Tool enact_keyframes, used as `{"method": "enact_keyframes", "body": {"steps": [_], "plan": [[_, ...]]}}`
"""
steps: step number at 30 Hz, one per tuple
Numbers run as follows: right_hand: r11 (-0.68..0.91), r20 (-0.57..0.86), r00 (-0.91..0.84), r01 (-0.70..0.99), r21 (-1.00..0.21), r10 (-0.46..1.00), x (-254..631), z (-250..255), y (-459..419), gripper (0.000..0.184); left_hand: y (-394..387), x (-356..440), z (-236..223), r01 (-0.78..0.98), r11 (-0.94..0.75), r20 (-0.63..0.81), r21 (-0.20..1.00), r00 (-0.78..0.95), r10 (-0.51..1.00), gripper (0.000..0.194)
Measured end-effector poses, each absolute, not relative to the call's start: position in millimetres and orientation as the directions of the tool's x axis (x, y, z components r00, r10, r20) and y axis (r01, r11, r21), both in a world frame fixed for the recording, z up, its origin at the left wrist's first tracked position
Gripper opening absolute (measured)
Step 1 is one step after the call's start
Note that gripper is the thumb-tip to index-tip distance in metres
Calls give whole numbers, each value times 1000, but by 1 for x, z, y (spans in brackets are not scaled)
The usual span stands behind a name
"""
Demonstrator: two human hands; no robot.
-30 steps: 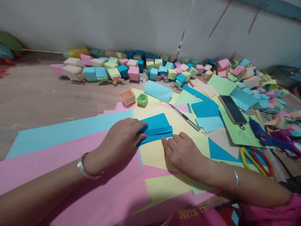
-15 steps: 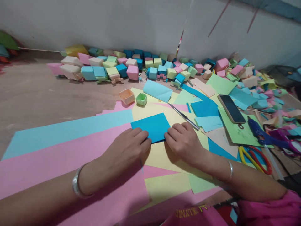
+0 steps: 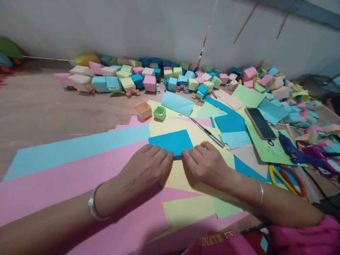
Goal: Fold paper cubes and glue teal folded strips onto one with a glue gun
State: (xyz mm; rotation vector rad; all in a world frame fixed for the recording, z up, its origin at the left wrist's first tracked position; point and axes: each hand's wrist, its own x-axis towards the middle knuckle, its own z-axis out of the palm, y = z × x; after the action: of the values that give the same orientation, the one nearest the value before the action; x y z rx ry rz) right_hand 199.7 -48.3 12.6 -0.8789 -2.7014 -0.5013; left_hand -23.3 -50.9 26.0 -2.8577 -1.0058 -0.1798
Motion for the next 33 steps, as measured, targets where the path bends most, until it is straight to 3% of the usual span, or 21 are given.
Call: {"method": "enact_keyframes", "body": {"steps": [4, 9, 14, 18, 21, 23, 28, 33], "plan": [[759, 399, -726, 643, 105, 560, 199, 10, -42, 24, -47, -28, 24, 645, -765, 222, -10, 747, 627, 26], [790, 376, -709, 601, -118, 596, 195, 5, -45, 25, -54, -25, 22, 637, -751, 277, 171, 701, 658, 17], [818, 410, -718, 555, -152, 563, 192, 4, -54, 29, -64, -20, 26, 592, -738, 155, 323, 736, 659, 11], [854, 436, -744, 501, -138, 507, 189, 11, -57, 27, -70, -22, 32, 613, -745, 96, 263, 752, 652, 16], [839, 348, -765, 517, -169, 541, 190, 17, -57, 25, -71, -23, 35, 642, -737, 111, 212, 733, 671, 17], [811, 238, -776, 549, -202, 585, 192, 21, -56, 21, -68, -24, 38, 661, -706, 85, 254, 712, 697, 16], [706, -64, -763, 622, -339, 643, 198, 33, -51, 10, -52, -30, 47, 666, -545, -109, 510, 679, 726, 29], [531, -189, -723, 634, -561, 664, 200, 43, -39, 27, -33, -39, 59, 648, -218, -396, 730, 660, 639, 39]]}}
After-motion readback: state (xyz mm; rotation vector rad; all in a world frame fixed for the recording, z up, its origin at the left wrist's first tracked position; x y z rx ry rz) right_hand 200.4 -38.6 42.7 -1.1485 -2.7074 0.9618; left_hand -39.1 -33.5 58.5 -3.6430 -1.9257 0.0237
